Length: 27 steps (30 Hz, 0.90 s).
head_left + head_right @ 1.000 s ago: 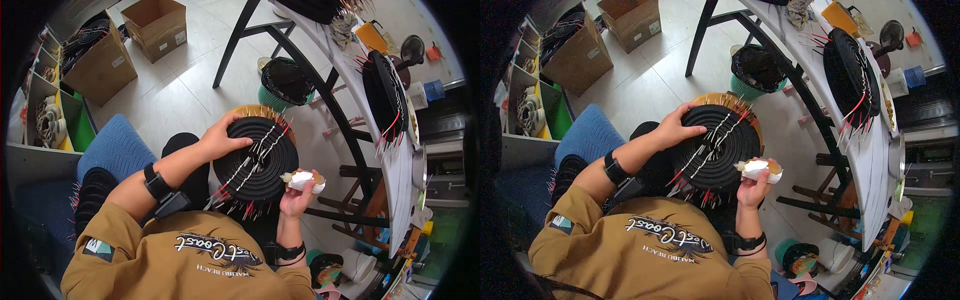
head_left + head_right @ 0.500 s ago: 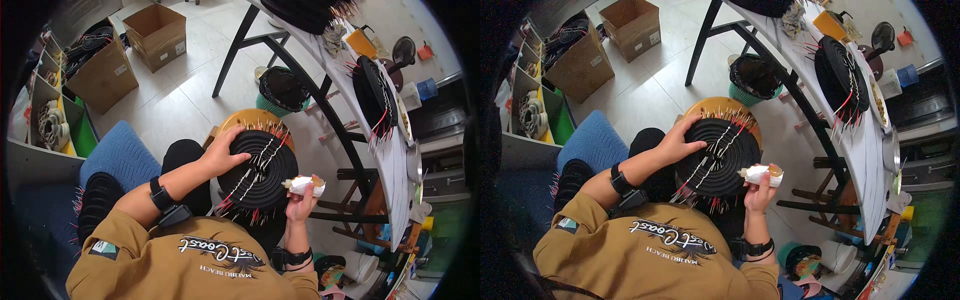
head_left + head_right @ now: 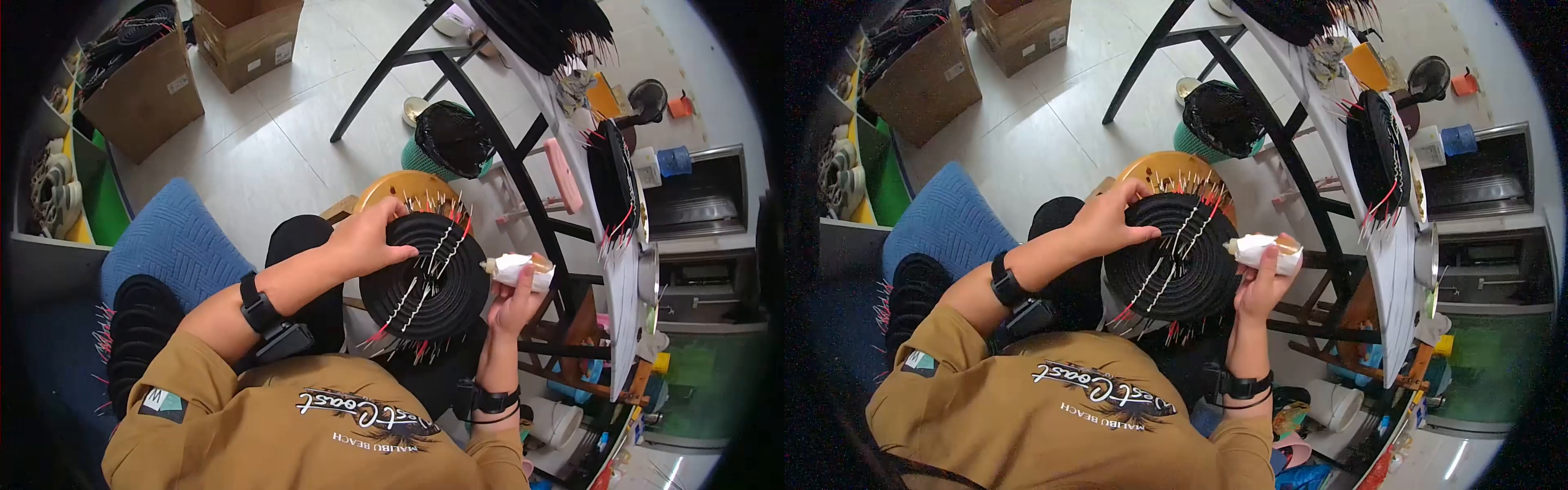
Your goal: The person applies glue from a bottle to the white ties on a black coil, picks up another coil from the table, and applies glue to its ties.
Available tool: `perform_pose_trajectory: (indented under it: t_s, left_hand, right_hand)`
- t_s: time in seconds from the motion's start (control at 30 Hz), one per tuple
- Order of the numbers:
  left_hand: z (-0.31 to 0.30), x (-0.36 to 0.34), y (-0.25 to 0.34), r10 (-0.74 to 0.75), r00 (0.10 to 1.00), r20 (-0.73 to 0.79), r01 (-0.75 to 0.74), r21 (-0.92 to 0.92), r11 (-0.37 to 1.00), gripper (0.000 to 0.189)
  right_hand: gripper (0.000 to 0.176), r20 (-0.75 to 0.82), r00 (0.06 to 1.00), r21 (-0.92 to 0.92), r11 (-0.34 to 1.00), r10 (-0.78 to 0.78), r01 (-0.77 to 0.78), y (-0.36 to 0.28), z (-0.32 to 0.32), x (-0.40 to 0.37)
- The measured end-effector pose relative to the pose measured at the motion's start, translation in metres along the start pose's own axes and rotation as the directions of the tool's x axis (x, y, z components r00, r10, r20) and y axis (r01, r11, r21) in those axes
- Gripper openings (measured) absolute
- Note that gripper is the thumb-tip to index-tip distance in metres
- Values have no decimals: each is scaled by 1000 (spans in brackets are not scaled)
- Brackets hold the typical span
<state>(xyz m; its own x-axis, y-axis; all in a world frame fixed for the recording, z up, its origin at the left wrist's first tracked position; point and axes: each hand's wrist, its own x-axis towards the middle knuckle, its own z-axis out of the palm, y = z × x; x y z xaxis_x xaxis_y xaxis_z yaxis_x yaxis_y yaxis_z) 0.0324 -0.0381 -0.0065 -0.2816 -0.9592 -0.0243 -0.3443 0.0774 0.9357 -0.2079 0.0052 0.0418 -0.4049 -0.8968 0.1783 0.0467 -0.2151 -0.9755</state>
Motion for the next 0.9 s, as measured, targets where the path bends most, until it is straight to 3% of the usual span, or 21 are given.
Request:
perform_pose_trajectory:
  t_s: [0.23,0.33,0.6,0.73,0.8,0.9]
  left_hand:
    - [6,0,2,69,996,-53,-70,-19,997,53]
    - [2,0,11,-50,997,52,53,-42,998,53]
    - [4,6,2,-16,994,112,28,-112,993,54]
    - [4,9,-1,-18,993,117,31,-114,993,54]
    - [3,10,1,-38,987,157,61,-145,988,57]
    - [5,11,-3,-17,990,139,35,-130,991,53]
  right_hand:
    - [38,105,987,-150,980,-120,135,16,16,17]
    - [40,132,987,-182,976,-93,116,27,16,27]
    - [42,146,983,-232,963,-108,140,44,20,24]
    - [43,150,988,-198,978,-31,60,41,17,25]
    - [43,133,986,-209,970,-100,127,46,16,27]
    - [43,163,983,-212,970,-83,117,46,17,27]
